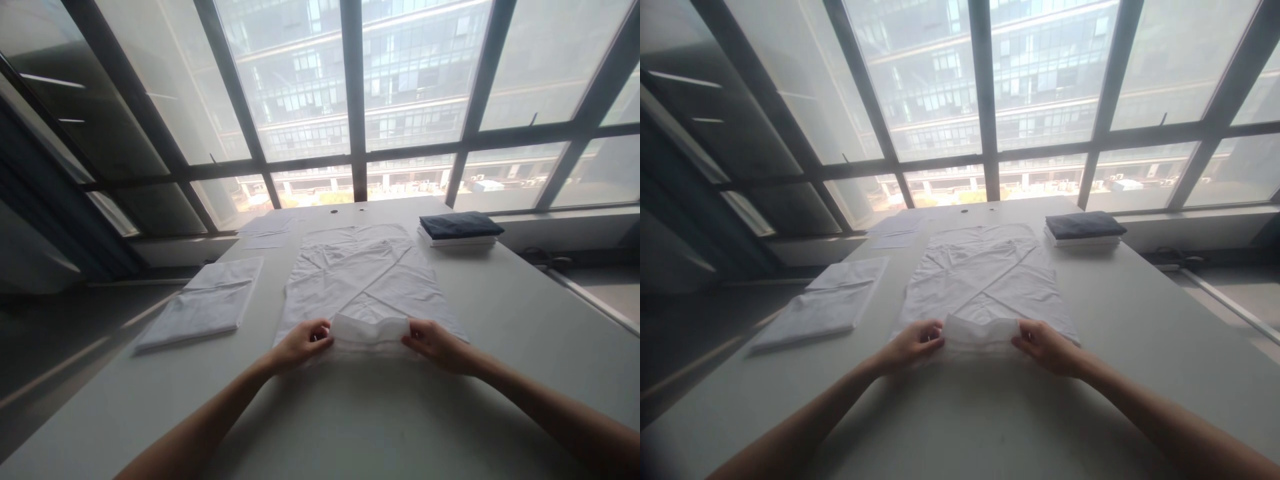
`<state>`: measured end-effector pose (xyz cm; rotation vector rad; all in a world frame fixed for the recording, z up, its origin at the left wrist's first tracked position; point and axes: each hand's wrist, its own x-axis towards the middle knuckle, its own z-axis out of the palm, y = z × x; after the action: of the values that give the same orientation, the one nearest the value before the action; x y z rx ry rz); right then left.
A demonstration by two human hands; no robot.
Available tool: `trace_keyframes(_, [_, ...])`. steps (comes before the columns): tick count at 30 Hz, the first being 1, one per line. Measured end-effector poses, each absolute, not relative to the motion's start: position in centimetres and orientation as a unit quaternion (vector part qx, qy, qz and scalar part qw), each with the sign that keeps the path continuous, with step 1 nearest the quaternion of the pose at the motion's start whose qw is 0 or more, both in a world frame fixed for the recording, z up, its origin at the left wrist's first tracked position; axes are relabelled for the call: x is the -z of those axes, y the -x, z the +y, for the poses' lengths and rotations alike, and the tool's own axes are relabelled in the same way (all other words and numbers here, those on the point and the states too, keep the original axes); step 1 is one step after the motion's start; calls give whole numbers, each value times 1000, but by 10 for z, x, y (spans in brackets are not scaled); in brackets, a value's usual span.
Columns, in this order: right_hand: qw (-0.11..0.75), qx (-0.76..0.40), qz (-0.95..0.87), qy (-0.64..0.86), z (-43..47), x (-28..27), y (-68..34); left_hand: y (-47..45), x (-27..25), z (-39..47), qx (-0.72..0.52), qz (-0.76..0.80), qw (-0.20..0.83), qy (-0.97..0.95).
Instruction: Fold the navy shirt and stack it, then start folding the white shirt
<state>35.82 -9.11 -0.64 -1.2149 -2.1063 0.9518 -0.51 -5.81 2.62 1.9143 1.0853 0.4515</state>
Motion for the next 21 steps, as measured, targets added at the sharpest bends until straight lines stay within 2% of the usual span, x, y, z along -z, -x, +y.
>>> trace_keyframes(4, [318, -390, -741, 445, -85, 20, -358, 5, -18, -58, -213, 444, 453, -743])
trace_keyframes(8, [319, -308, -757, 479, -86, 22, -356, 5, -9, -56, -234, 444, 453, -737])
trace_keyframes(12, [269, -216, -801, 490, -88, 19, -355, 5, -7, -56, -221, 453, 331, -798])
trace_keyframes(16, [251, -178, -823, 478, -89, 18, -356, 6, -20, -58, -239, 392, 189, -868])
trace_keyframes(21, [324, -83, -832, 442, -96, 11, -348, -8, -35, -65, -287, 315, 136, -894])
